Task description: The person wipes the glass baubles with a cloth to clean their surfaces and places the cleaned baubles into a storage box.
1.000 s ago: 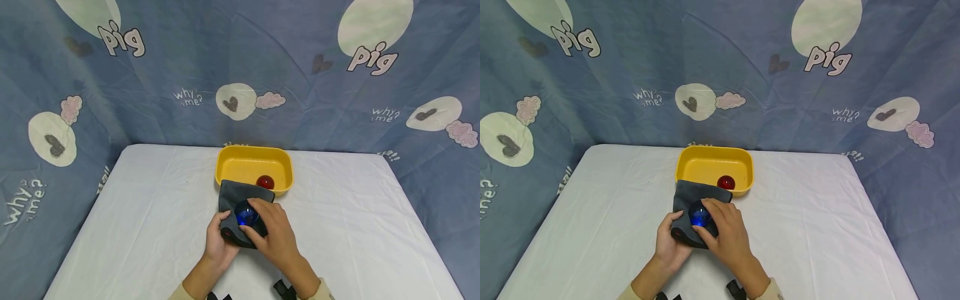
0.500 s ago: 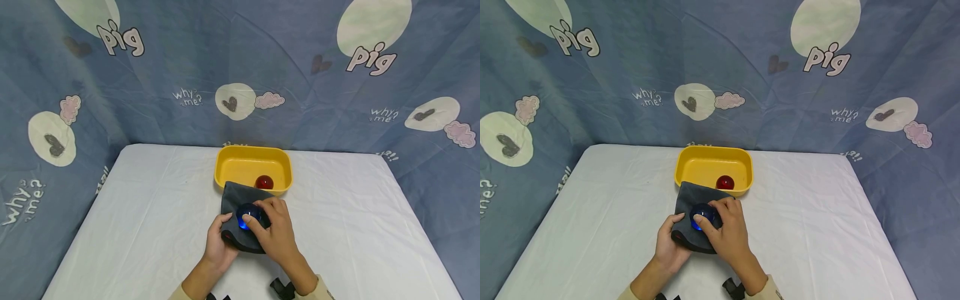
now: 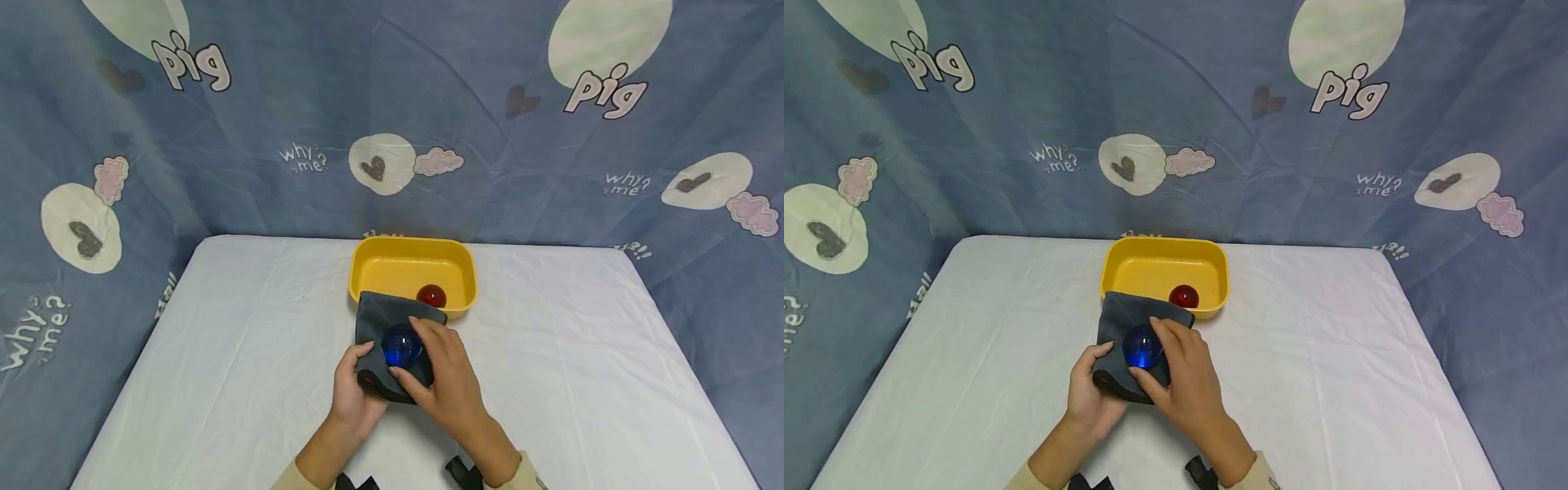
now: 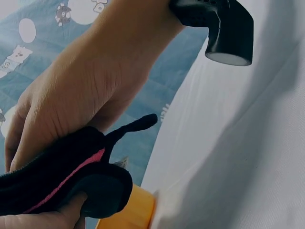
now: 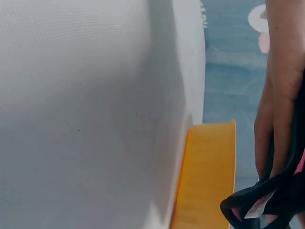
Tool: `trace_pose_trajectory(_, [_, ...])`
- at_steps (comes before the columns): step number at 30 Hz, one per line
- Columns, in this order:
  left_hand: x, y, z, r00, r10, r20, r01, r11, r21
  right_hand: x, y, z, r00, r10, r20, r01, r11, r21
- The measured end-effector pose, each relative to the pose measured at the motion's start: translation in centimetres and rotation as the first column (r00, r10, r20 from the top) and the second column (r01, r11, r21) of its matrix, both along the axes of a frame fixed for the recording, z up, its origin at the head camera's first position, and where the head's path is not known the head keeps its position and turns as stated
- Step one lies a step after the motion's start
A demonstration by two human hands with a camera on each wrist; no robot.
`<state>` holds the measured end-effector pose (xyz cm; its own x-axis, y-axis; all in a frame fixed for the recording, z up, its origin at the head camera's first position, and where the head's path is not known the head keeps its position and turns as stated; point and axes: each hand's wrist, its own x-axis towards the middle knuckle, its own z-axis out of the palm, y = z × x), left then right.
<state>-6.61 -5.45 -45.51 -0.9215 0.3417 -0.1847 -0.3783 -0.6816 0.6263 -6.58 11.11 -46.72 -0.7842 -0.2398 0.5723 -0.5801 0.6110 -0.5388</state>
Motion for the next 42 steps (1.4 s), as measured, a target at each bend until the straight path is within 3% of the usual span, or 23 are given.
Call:
trace_pose_trajectory(4, [0.03,0.18,-0.04,1.0,-0.007,0.009,0.007,1.0,-0.002,-0.05,0.11,0.12,1.0,-0.024,-0.017,0.024,1.0,0.016])
trace_pose_trajectory(16, [0.63,0.42,-0.1,0.999,-0.045,0.013,0.046,0.999,-0.028,-0.29,0.18,0.21,0.987,-0.146,0.063,0.147,0.989,-0.027])
trace_pose_trajectory(23, [0.22,0.31,0.17,1.0,-0.016,0.0,0.016,1.0,-0.016,0.15,0.39,0.13,0.992,-0.073,0.102,0.076,0.997,-0.023])
trace_pose_trajectory(30, [0.06,0.34,0.26,1.0,0.001,0.005,-0.001,1.0,-0.014,0.15,0.55,0.37,1.0,0.006,-0.006,-0.006,1.0,0.02])
trace_pose_trajectory(42, [0.0,0.38,0.08,1.0,0.007,-0.008,-0.007,1.0,-0.011,0.0,0.54,0.67,0.995,0.037,-0.092,-0.03,0.997,0.07])
